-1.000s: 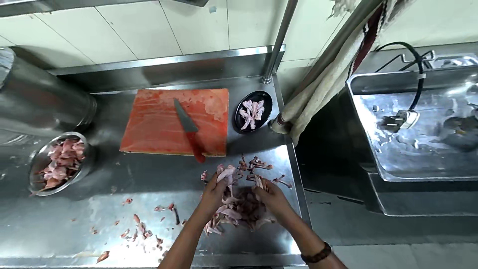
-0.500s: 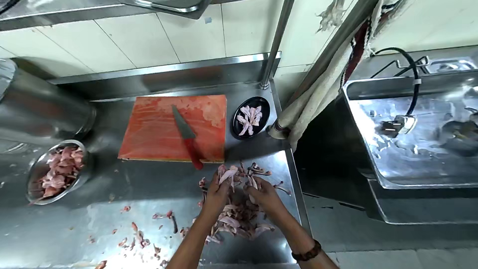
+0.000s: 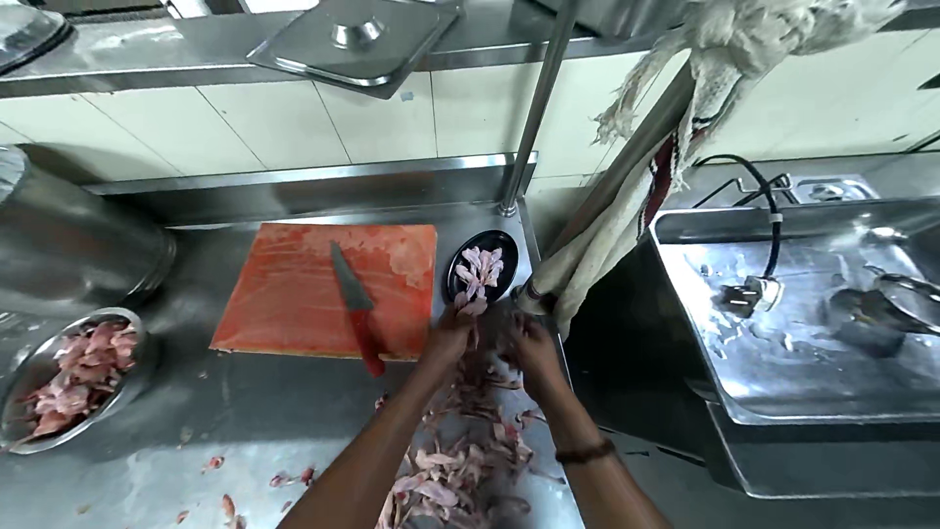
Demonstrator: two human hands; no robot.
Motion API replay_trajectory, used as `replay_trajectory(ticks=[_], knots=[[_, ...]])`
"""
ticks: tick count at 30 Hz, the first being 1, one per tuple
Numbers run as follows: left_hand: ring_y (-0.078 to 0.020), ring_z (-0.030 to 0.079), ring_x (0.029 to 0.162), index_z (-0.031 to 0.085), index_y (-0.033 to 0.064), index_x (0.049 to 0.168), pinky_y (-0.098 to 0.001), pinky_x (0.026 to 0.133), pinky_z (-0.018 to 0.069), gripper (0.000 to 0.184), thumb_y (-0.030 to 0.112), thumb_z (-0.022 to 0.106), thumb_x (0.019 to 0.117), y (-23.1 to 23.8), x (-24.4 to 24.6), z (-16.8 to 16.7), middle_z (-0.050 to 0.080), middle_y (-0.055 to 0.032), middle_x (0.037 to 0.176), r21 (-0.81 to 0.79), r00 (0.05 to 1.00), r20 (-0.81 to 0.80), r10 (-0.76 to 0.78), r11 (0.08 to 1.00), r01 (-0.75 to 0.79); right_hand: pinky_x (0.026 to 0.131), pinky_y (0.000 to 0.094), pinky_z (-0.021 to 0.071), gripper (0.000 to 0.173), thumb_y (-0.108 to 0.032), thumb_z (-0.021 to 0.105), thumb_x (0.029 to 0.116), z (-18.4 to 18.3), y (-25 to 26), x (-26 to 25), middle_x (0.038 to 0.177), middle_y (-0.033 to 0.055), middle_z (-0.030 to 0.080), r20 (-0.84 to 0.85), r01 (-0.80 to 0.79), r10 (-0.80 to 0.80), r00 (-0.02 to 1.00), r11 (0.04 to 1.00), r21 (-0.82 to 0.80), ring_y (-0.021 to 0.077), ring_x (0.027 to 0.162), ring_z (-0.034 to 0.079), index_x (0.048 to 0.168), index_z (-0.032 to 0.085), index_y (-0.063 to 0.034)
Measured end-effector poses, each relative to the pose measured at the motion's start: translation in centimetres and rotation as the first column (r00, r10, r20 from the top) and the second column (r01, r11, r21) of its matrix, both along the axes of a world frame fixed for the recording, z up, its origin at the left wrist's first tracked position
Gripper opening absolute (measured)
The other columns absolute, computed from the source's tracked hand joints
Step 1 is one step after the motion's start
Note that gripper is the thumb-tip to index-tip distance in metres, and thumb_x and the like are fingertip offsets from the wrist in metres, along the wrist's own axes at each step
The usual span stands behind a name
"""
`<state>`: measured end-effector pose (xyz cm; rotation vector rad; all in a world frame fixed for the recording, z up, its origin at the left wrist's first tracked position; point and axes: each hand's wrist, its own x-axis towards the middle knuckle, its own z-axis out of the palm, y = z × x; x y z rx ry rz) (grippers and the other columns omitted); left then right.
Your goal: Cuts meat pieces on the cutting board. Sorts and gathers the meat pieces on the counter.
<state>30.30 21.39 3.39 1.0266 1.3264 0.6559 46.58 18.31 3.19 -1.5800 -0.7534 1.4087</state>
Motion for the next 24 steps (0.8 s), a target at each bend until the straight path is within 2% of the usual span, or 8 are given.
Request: replay_trajectory(ticks=[3,5,7,10,14,17,20,24], knots=[[-0.0276,0.068,0.093,0.050,0.0020,0.138,-0.0477,0.084,0.0581,0.041,0.028,0.053,0.1065,5.0,1.4,1.9,0.067,-0.0175,0.107,0.006,0.994,-0.054,-0.093,0.996,0.093,0.058,0.0366,0.0508,0.034,-0.023,0.060,0.1020,0.7,6.0,-0.7,0.091,0.0101,0.064,0.102,-0.038,0.030,0.994,0.996,0.078,0.0169,0.067,0.057,0.131,0.058,-0.0045],[-0.0311,0.069,0.101,0.052,-0.0007,0.137,-0.0510,0.089,0.0574,0.043,0.027,0.058,0.1043,8.2,1.9,2.3,0.067,-0.0216,0.115,0.003,0.966,-0.179,-0.186,0.982,0.189,0.070,0.0453,0.0573,0.041,-0.026,0.059,0.1035,0.0,9.7,-1.0,0.104,0.0171,0.069,0.148,-0.001,-0.013,0.989,0.996,0.088,0.0245,0.080,0.066,0.137,0.056,-0.0031],[-0.0291,0.065,0.091,0.053,-0.0007,0.136,-0.0485,0.082,0.0542,0.041,0.024,0.057,0.1042,10.4,2.3,2.5,0.066,-0.0213,0.108,-0.012,0.906,-0.286,-0.311,0.947,0.321,0.084,0.0471,0.0557,0.046,-0.027,0.056,0.1062,-0.2,11.6,-1.5,0.122,0.0206,0.066,0.154,0.033,-0.053,0.987,0.992,0.125,0.0272,0.100,0.066,0.145,0.050,-0.0013],[-0.0339,0.067,0.104,0.059,0.0000,0.133,-0.0552,0.092,0.0535,0.035,0.017,0.059,0.1025,12.1,2.2,2.8,0.067,-0.0227,0.117,0.034,0.785,-0.456,-0.420,0.873,0.487,0.108,0.0514,0.0459,0.056,-0.019,0.054,0.1045,0.5,11.7,-1.5,0.149,0.0245,0.051,0.124,0.044,-0.067,0.990,0.982,0.183,0.0326,0.132,0.054,0.154,0.038,0.0010],[-0.0382,0.063,0.122,0.070,0.0068,0.124,-0.0606,0.104,0.0494,0.029,0.012,0.062,0.0964,11.6,0.8,0.6,0.068,-0.0205,0.126,0.136,0.624,-0.720,-0.305,0.819,0.557,0.095,0.0578,0.0517,0.046,-0.032,0.051,0.1075,0.5,8.0,-0.8,0.141,0.0175,0.060,0.278,-0.079,0.032,0.960,0.984,0.161,0.0334,0.120,0.062,0.151,0.049,-0.0166],[-0.0382,0.064,0.118,0.073,0.0054,0.115,-0.0592,0.101,0.0519,0.024,0.001,0.064,0.0932,10.2,-0.3,-3.2,0.069,-0.0186,0.122,0.248,0.587,-0.771,-0.247,0.732,0.634,0.095,0.0499,0.0541,0.037,-0.020,0.057,0.1047,-1.0,6.1,-0.1,0.134,0.0169,0.064,0.219,-0.044,-0.007,0.976,0.974,0.224,0.0282,0.116,0.064,0.139,0.059,-0.0062],[-0.0339,0.061,0.124,0.074,0.0093,0.117,-0.0538,0.106,0.0502,0.028,0.001,0.063,0.0926,10.8,-0.1,-5.5,0.068,-0.0124,0.128,0.203,0.500,-0.833,-0.236,0.710,0.674,0.089,0.0399,0.0573,0.026,-0.009,0.063,0.0997,-1.9,4.2,-0.1,0.116,0.0143,0.071,0.185,0.040,-0.082,0.979,0.975,0.220,0.0207,0.101,0.068,0.124,0.067,0.0013],[-0.0317,0.061,0.124,0.073,0.0118,0.120,-0.0503,0.105,0.0511,0.031,0.002,0.065,0.0921,11.2,0.2,-5.9,0.068,-0.0105,0.128,0.186,0.419,-0.876,-0.239,0.634,0.751,0.091,0.0392,0.0598,0.030,-0.011,0.061,0.0988,-3.6,1.6,0.0,0.115,0.0152,0.072,0.204,0.013,-0.034,0.978,0.995,0.100,0.0203,0.103,0.071,0.124,0.066,0.0035]])
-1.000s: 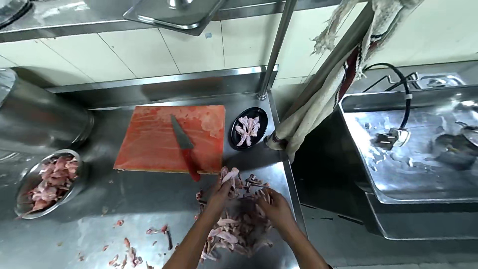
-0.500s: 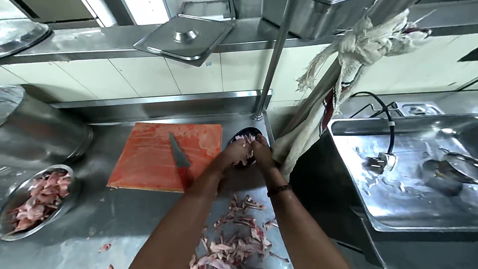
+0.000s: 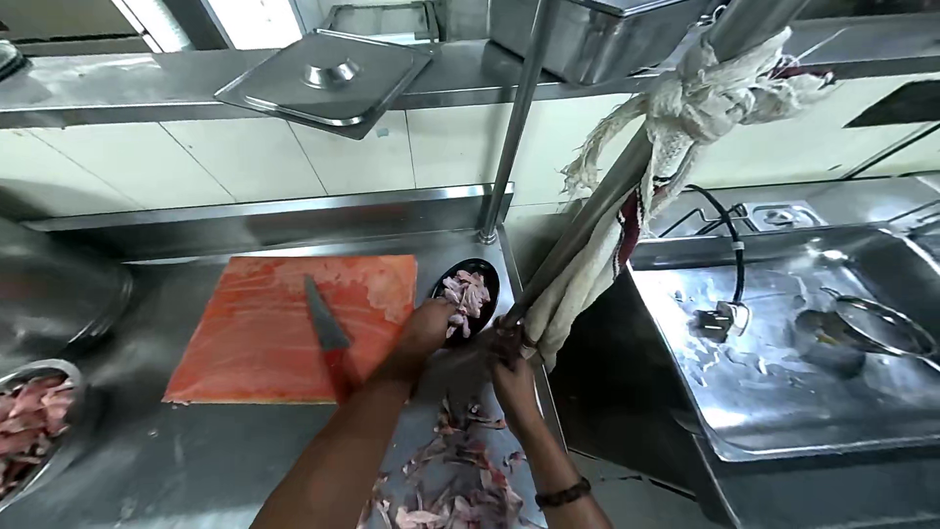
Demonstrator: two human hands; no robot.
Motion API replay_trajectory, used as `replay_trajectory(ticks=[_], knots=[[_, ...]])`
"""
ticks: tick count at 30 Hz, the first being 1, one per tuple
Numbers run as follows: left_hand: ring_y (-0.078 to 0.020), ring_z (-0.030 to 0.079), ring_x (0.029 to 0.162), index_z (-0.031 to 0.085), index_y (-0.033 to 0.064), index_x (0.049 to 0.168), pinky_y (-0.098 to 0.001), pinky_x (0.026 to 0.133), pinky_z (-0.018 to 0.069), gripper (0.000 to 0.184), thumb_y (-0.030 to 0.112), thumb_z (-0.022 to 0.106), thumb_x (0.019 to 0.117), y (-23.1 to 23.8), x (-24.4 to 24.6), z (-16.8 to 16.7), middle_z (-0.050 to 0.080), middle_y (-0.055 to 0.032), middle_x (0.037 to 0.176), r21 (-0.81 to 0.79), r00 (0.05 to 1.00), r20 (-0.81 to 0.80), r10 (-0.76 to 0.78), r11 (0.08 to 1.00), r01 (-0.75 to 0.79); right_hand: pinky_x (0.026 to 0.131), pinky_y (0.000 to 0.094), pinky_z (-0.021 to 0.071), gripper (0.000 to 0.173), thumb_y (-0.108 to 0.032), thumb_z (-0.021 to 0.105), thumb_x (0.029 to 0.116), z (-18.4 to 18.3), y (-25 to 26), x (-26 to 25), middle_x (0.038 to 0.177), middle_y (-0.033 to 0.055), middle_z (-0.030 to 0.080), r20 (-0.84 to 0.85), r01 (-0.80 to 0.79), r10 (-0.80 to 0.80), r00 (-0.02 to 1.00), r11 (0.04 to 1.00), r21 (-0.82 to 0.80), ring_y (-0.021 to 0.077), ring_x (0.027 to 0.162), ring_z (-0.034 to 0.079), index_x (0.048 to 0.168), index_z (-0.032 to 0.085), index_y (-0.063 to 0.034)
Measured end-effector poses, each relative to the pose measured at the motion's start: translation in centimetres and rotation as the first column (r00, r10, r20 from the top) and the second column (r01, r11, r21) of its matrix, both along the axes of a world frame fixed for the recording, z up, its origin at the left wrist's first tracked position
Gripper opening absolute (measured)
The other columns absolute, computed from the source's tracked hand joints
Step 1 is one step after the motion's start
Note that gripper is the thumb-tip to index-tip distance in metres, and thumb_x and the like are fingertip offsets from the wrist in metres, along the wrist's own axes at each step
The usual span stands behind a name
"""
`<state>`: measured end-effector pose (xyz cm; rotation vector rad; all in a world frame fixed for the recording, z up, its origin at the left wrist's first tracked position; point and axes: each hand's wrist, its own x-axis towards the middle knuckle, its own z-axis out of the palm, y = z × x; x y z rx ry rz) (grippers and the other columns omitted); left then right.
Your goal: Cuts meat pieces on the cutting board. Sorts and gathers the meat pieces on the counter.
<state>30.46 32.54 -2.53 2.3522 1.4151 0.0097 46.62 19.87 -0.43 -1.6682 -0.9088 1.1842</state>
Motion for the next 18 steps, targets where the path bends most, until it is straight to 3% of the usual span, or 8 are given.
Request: replay_trajectory(ticks=[3,5,8,10,12,15,18], knots=[[-0.0315,0.063,0.122,0.070,0.0130,0.125,-0.0518,0.101,0.0538,0.031,0.010,0.065,0.0942,0.3,-0.1,0.4,0.068,-0.0114,0.125,0.036,0.990,-0.108,-0.086,0.995,0.090,0.085,0.0413,0.0615,0.030,-0.012,0.060,0.0987,-1.6,-1.7,-0.2,0.112,0.0164,0.071,-0.032,-0.007,0.005,0.999,0.998,-0.055,0.0222,0.095,0.072,0.124,0.064,0.0042],[-0.0328,0.063,0.122,0.066,0.0131,0.131,-0.0531,0.100,0.0535,0.036,0.013,0.063,0.0952,1.0,0.1,1.8,0.068,-0.0129,0.124,-0.039,0.980,-0.184,-0.080,0.996,0.074,0.080,0.0390,0.0616,0.027,-0.013,0.061,0.0996,-1.8,-2.9,-0.5,0.108,0.0143,0.071,-0.044,-0.010,0.007,0.999,0.997,-0.079,0.0201,0.088,0.071,0.121,0.064,0.0027],[-0.0395,0.067,0.111,0.054,0.0098,0.138,-0.0598,0.095,0.0528,0.049,0.012,0.068,0.0912,1.4,0.9,5.1,0.070,-0.0188,0.111,-0.084,0.958,-0.284,-0.036,0.996,0.012,0.072,0.0349,0.0605,0.021,-0.012,0.061,0.0973,-2.2,-4.4,-0.6,0.102,0.0098,0.071,-0.044,-0.053,0.049,0.998,0.995,-0.088,0.0162,0.078,0.070,0.115,0.066,-0.0010],[-0.0396,0.068,0.106,0.050,0.0090,0.140,-0.0601,0.094,0.0514,0.056,0.010,0.070,0.0881,1.5,1.5,7.5,0.071,-0.0188,0.107,-0.071,0.940,-0.341,-0.023,0.997,-0.002,0.072,0.0358,0.0602,0.021,-0.013,0.062,0.0964,-2.7,-5.3,-0.5,0.099,0.0085,0.071,-0.038,-0.086,0.082,0.996,0.991,-0.102,0.0162,0.077,0.069,0.114,0.066,-0.0024],[-0.0399,0.070,0.102,0.048,0.0088,0.143,-0.0594,0.087,0.0559,0.059,0.008,0.070,0.0881,1.8,1.8,9.4,0.071,-0.0193,0.107,-0.069,0.929,-0.369,-0.017,0.998,-0.009,0.074,0.0369,0.0610,0.021,-0.015,0.062,0.0963,-3.1,-5.8,-0.6,0.098,0.0080,0.072,-0.037,-0.105,0.101,0.994,0.988,-0.109,0.0166,0.079,0.070,0.113,0.067,-0.0035],[-0.0406,0.070,0.103,0.047,0.0084,0.142,-0.0589,0.084,0.0577,0.056,0.005,0.069,0.0899,2.3,2.0,10.8,0.070,-0.0204,0.109,-0.096,0.926,-0.378,-0.010,0.995,-0.029,0.077,0.0373,0.0613,0.021,-0.017,0.061,0.0965,-2.9,-6.3,-0.9,0.101,0.0084,0.071,-0.036,-0.136,0.133,0.990,0.985,-0.103,0.0169,0.083,0.070,0.113,0.067,-0.0046],[-0.0394,0.069,0.106,0.057,0.0087,0.133,-0.0584,0.088,0.0572,0.045,0.006,0.069,0.0900,2.5,1.4,10.5,0.070,-0.0194,0.111,-0.086,0.938,-0.346,-0.008,0.996,-0.023,0.076,0.0365,0.0613,0.023,-0.018,0.060,0.0962,-1.9,-6.7,-0.8,0.107,0.0093,0.069,-0.007,-0.170,0.170,0.986,0.982,-0.079,0.0161,0.082,0.070,0.113,0.068,-0.0048]])
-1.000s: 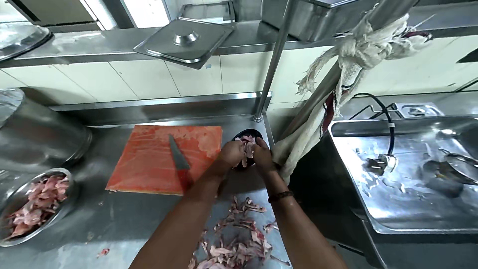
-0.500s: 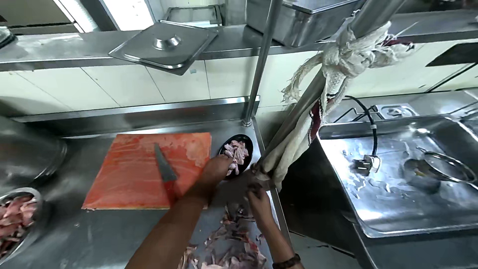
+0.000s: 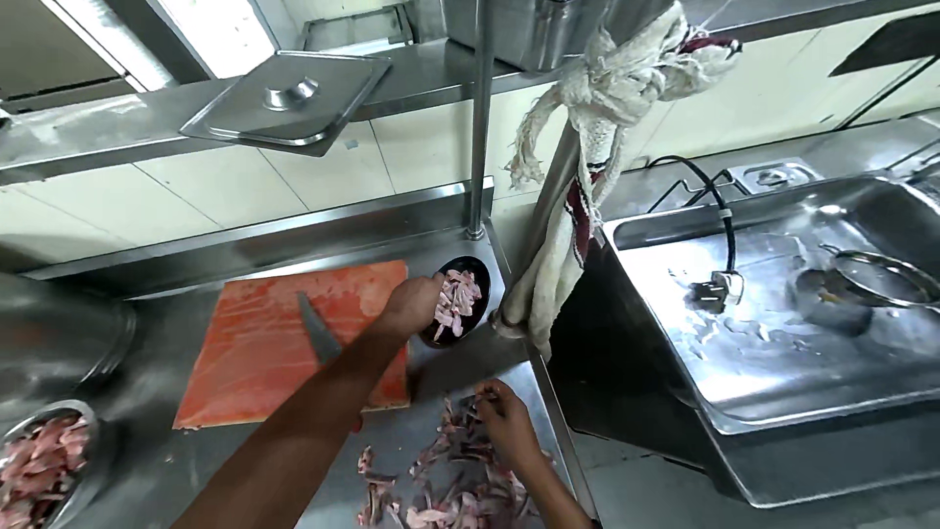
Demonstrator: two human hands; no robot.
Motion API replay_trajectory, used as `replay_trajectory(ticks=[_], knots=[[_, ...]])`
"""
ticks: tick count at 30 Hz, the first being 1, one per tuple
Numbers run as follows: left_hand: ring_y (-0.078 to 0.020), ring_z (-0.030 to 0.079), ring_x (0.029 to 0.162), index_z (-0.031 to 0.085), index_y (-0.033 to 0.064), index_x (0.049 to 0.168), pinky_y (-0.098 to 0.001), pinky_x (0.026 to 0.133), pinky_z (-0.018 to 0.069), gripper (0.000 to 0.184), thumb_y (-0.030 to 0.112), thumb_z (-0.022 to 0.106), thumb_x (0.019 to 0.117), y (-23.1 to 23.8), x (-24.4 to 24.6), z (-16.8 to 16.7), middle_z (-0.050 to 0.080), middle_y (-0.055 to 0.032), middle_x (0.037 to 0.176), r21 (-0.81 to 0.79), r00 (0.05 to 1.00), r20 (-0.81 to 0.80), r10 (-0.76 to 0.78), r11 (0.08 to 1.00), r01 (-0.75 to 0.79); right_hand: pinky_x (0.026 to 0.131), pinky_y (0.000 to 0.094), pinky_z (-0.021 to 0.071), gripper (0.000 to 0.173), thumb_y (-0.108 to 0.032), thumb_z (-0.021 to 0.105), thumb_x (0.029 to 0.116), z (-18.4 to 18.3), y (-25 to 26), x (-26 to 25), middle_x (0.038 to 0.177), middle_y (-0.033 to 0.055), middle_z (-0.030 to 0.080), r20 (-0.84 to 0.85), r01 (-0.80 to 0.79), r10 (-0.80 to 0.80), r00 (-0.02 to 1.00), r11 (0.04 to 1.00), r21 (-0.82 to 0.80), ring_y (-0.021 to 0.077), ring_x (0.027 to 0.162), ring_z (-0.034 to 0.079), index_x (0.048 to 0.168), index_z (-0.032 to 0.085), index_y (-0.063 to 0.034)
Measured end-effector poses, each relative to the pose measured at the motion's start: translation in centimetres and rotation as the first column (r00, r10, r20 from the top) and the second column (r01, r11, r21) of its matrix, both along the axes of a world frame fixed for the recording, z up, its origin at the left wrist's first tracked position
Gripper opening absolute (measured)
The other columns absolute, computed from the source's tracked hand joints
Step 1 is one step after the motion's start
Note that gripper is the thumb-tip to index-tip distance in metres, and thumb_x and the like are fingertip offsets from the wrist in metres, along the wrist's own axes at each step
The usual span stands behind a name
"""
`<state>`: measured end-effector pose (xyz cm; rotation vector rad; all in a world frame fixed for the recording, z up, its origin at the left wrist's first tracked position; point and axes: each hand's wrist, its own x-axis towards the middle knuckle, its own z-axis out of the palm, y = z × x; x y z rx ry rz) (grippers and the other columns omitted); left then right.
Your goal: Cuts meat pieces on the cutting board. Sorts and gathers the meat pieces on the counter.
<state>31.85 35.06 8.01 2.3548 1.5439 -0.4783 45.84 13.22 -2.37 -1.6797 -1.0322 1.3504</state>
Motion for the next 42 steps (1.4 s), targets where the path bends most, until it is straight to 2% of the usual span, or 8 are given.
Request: replay_trajectory(ticks=[7,13,16,21,26,33,36,42], knots=[[-0.0280,0.068,0.102,0.074,0.0084,0.108,-0.0516,0.091,0.0569,0.016,0.013,0.065,0.0960,-9.5,-5.9,0.8,0.070,-0.0111,0.108,0.003,0.925,0.375,0.063,0.998,-0.069,0.072,0.0347,0.0611,0.022,-0.019,0.058,0.0998,2.6,-1.8,2.4,0.099,0.0075,0.071,0.172,-0.071,0.049,0.984,0.990,0.124,0.0141,0.077,0.069,0.112,0.070,-0.0044],[-0.0289,0.051,0.140,0.062,0.0149,0.141,-0.0486,0.115,0.0447,0.042,0.026,0.063,0.1001,-23.0,-10.9,-4.7,0.052,-0.0122,0.152,-0.161,0.877,0.371,0.307,0.951,-0.265,0.076,0.0380,0.0611,0.022,-0.021,0.060,0.0982,2.4,-3.6,2.5,0.100,0.0056,0.072,0.371,-0.309,0.270,0.888,0.950,0.048,0.0154,0.081,0.070,0.110,0.074,-0.0094],[-0.0304,0.055,0.135,0.070,0.0099,0.127,-0.0463,0.114,0.0453,0.032,0.025,0.059,0.1008,-28.7,-12.0,-5.1,0.061,-0.0141,0.141,-0.258,0.884,0.260,0.388,0.910,-0.324,0.091,0.0421,0.0595,0.025,-0.023,0.059,0.0996,4.3,-4.4,-0.6,0.114,0.0078,0.073,0.431,-0.525,0.493,0.756,0.850,-0.051,0.0198,0.099,0.071,0.114,0.075,-0.0114],[-0.0359,0.058,0.129,0.063,0.0108,0.134,-0.0524,0.103,0.0522,0.040,0.022,0.061,0.0957,-34.8,-12.8,-6.9,0.061,-0.0130,0.139,-0.346,0.894,0.020,0.447,0.842,-0.413,0.094,0.0585,0.0555,0.028,-0.017,0.055,0.1009,4.4,-7.3,-9.4,0.135,0.0146,0.063,0.513,-0.802,0.782,0.353,0.535,-0.264,0.0395,0.126,0.059,0.125,0.068,-0.0143],[-0.0321,0.058,0.129,0.065,0.0142,0.130,-0.0558,0.106,0.0461,0.034,0.022,0.053,0.0996,-34.2,-13.3,-6.9,0.066,-0.0088,0.132,-0.334,0.930,-0.019,0.366,0.875,-0.351,0.090,0.0645,0.0547,0.036,-0.014,0.061,0.0969,3.1,-7.9,-10.9,0.136,0.0180,0.063,0.552,-0.715,0.770,0.320,0.579,-0.393,0.0444,0.124,0.060,0.133,0.065,-0.0155],[-0.0278,0.063,0.123,0.068,0.0098,0.128,-0.0480,0.109,0.0488,0.032,0.026,0.053,0.1047,-33.4,-17.9,-5.8,0.068,-0.0117,0.129,-0.368,0.831,0.273,0.485,0.851,-0.376,0.087,0.0552,0.0569,0.033,-0.022,0.055,0.1012,6.7,-9.9,-7.1,0.117,0.0155,0.068,0.491,-0.484,0.533,0.689,0.843,-0.235,0.0311,0.096,0.070,0.131,0.063,-0.0112],[-0.0256,0.063,0.123,0.069,0.0102,0.127,-0.0440,0.109,0.0496,0.031,0.025,0.055,0.1026,-34.6,-19.3,-6.5,0.067,-0.0108,0.130,-0.299,0.803,0.368,0.469,0.877,-0.376,0.090,0.0562,0.0563,0.033,-0.031,0.057,0.0997,6.4,-11.8,-9.3,0.125,0.0156,0.066,0.560,-0.528,0.636,0.531,0.765,-0.368,0.0337,0.107,0.068,0.126,0.067,-0.0146],[-0.0317,0.050,0.139,0.069,0.0131,0.125,-0.0543,0.112,0.0433,0.030,0.010,0.055,0.0996,-35.9,-18.2,-8.8,0.060,-0.0055,0.144,-0.256,0.921,0.390,0.004,0.961,0.104,0.089,0.0630,0.0558,0.042,-0.033,0.053,0.1039,3.8,-13.6,-13.3,0.138,0.0218,0.060,0.651,-0.419,0.676,0.346,0.732,-0.537,0.0441,0.119,0.064,0.136,0.060,-0.0073]])
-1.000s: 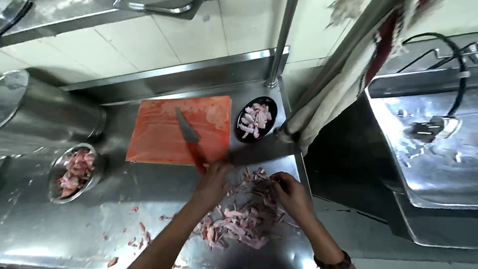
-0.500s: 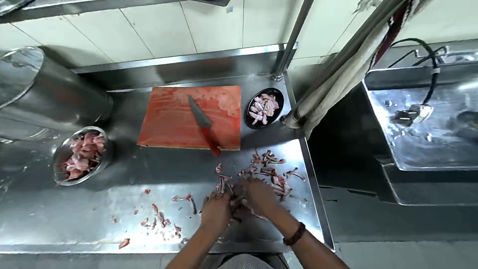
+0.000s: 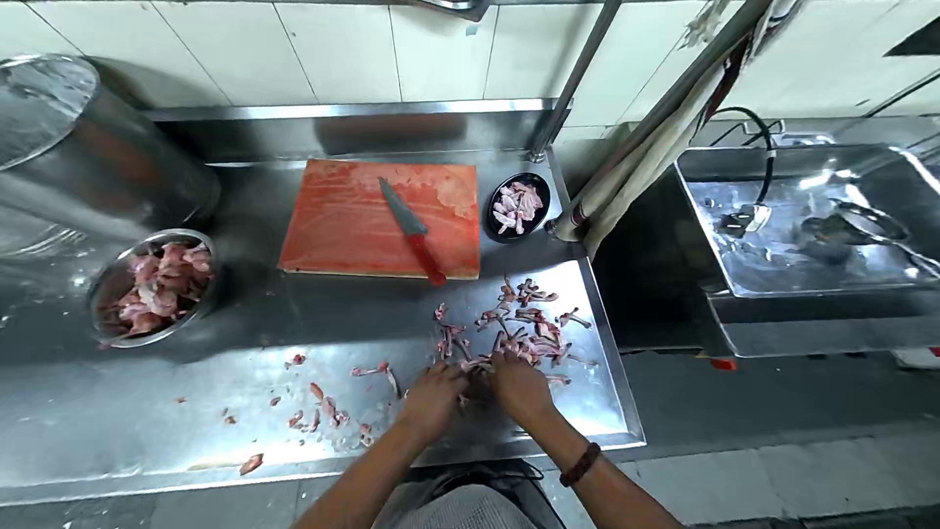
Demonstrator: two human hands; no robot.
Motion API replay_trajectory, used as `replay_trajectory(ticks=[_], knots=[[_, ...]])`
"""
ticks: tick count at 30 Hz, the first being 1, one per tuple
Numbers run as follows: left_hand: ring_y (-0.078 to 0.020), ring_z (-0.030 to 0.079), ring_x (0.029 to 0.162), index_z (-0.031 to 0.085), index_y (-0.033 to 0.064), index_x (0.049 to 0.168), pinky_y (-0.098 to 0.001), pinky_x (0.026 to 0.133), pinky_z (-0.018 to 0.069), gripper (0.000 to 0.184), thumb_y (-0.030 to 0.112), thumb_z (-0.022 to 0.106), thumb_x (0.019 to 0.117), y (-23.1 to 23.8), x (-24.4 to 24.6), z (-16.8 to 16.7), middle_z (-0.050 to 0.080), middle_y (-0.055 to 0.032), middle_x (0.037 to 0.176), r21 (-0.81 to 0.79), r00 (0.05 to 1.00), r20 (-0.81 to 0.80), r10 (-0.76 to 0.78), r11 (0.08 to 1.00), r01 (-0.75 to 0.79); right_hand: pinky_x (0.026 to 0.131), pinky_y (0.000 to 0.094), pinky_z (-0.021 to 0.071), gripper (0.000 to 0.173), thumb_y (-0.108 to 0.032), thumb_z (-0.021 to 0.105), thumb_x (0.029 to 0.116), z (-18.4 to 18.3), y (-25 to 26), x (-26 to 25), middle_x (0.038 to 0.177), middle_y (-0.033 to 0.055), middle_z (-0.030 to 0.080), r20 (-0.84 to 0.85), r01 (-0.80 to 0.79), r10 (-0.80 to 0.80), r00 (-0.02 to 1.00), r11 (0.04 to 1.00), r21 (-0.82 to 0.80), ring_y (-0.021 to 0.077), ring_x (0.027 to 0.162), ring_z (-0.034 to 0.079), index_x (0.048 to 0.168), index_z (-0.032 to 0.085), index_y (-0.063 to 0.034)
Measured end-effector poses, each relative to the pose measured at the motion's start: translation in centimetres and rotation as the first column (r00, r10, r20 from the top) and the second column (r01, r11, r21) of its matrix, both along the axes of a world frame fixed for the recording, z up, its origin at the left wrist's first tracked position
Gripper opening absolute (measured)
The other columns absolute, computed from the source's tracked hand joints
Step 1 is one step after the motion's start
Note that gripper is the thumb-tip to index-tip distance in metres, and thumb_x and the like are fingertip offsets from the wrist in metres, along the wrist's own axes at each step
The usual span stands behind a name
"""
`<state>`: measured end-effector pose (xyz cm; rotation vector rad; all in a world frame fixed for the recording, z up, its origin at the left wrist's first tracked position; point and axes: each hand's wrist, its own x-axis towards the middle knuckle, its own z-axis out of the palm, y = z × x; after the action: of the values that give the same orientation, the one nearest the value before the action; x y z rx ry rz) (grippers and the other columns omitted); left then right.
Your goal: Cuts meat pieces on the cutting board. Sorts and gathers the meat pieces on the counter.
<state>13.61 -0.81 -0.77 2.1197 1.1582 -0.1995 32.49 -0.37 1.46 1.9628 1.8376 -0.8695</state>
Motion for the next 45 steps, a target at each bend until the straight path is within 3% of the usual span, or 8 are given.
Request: replay_trajectory(ticks=[4,11,17,19,23,32,38,45], knots=[[-0.0320,0.053,0.136,0.066,0.0145,0.131,-0.0546,0.111,0.0437,0.031,0.018,0.047,0.1060,-0.1,-0.9,-0.2,0.064,-0.0066,0.139,0.046,0.999,-0.048,-0.022,0.999,0.024,0.099,0.0540,0.0533,0.045,-0.040,0.047,0.1056,0.6,-0.7,2.2,0.128,0.0183,0.065,-0.209,0.139,-0.114,0.971,0.984,0.110,0.0344,0.117,0.065,0.130,0.065,-0.0060],[-0.0323,0.063,0.124,0.062,0.0045,0.131,-0.0454,0.103,0.0543,0.031,0.010,0.051,0.1023,-2.0,-4.4,0.4,0.057,-0.0160,0.143,0.082,0.958,-0.030,0.286,0.956,-0.283,0.064,0.0421,0.0628,0.029,-0.016,0.048,0.1053,-1.3,-4.4,5.8,0.096,0.0118,0.071,-0.670,0.650,-0.538,0.512,0.752,-0.107,0.0218,0.073,0.072,0.127,0.063,-0.0052],[-0.0342,0.065,0.114,0.076,0.0120,0.106,-0.0516,0.095,0.0548,0.020,0.028,0.069,0.0956,-2.3,-5.3,-1.0,0.071,-0.0120,0.114,0.418,0.897,0.078,0.436,0.802,-0.426,0.087,0.0542,0.0578,0.031,-0.036,0.057,0.1008,0.6,-5.9,5.4,0.109,0.0078,0.075,-0.239,0.364,-0.319,0.917,0.914,0.177,0.0269,0.098,0.072,0.119,0.073,-0.0167],[-0.0317,0.064,0.119,0.074,0.0142,0.118,-0.0504,0.101,0.0528,0.029,0.033,0.065,0.0981,-1.9,-5.1,-0.5,0.072,-0.0095,0.120,0.282,0.906,-0.045,0.421,0.875,-0.392,0.091,0.0559,0.0570,0.033,-0.035,0.056,0.1015,1.2,-5.8,4.5,0.125,0.0082,0.072,-0.105,0.285,-0.273,0.956,0.949,0.137,0.0299,0.109,0.071,0.128,0.071,-0.0210],[-0.0311,0.060,0.129,0.065,0.0137,0.135,-0.0503,0.105,0.0507,0.036,0.027,0.055,0.1032,-1.3,-4.5,0.2,0.064,-0.0111,0.136,0.014,0.903,-0.246,0.353,0.932,-0.361,0.088,0.0566,0.0572,0.034,-0.034,0.053,0.1026,-1.1,-5.4,3.2,0.124,0.0107,0.071,-0.003,0.245,-0.246,0.969,0.966,0.087,0.0328,0.109,0.071,0.131,0.067,-0.0211],[-0.0385,0.071,0.107,0.050,0.0128,0.149,-0.0577,0.092,0.0553,0.044,0.032,0.040,0.1099,-0.7,-4.8,4.0,0.073,-0.0189,0.112,-0.013,0.814,-0.307,0.494,0.853,-0.522,0.091,0.0538,0.0571,0.036,-0.030,0.053,0.1023,0.0,-4.5,2.1,0.129,0.0084,0.070,-0.056,0.212,-0.207,0.977,0.972,0.103,0.0305,0.112,0.070,0.134,0.067,-0.0234],[-0.0331,0.063,0.125,0.066,0.0020,0.127,-0.0468,0.108,0.0493,0.034,0.021,0.045,0.1079,-1.3,-4.8,4.7,0.069,-0.0158,0.126,0.196,0.817,-0.153,0.556,0.828,-0.526,0.084,0.0576,0.0576,0.034,-0.034,0.054,0.1025,-1.7,-2.4,-0.4,0.124,0.0123,0.070,-0.011,0.133,-0.132,0.991,0.987,0.091,0.0350,0.108,0.070,0.129,0.067,-0.0191],[-0.0370,0.053,0.134,0.062,0.0052,0.132,-0.0524,0.108,0.0483,0.033,0.020,0.053,0.1032,2.0,2.2,1.6,0.062,-0.0173,0.135,0.106,0.969,-0.182,0.169,0.983,-0.152,0.090,0.0576,0.0560,0.044,-0.042,0.052,0.1011,-0.6,-4.4,2.1,0.130,0.0156,0.066,-0.119,0.190,-0.190,0.974,0.982,-0.016,0.0349,0.113,0.068,0.128,0.066,-0.0098]])
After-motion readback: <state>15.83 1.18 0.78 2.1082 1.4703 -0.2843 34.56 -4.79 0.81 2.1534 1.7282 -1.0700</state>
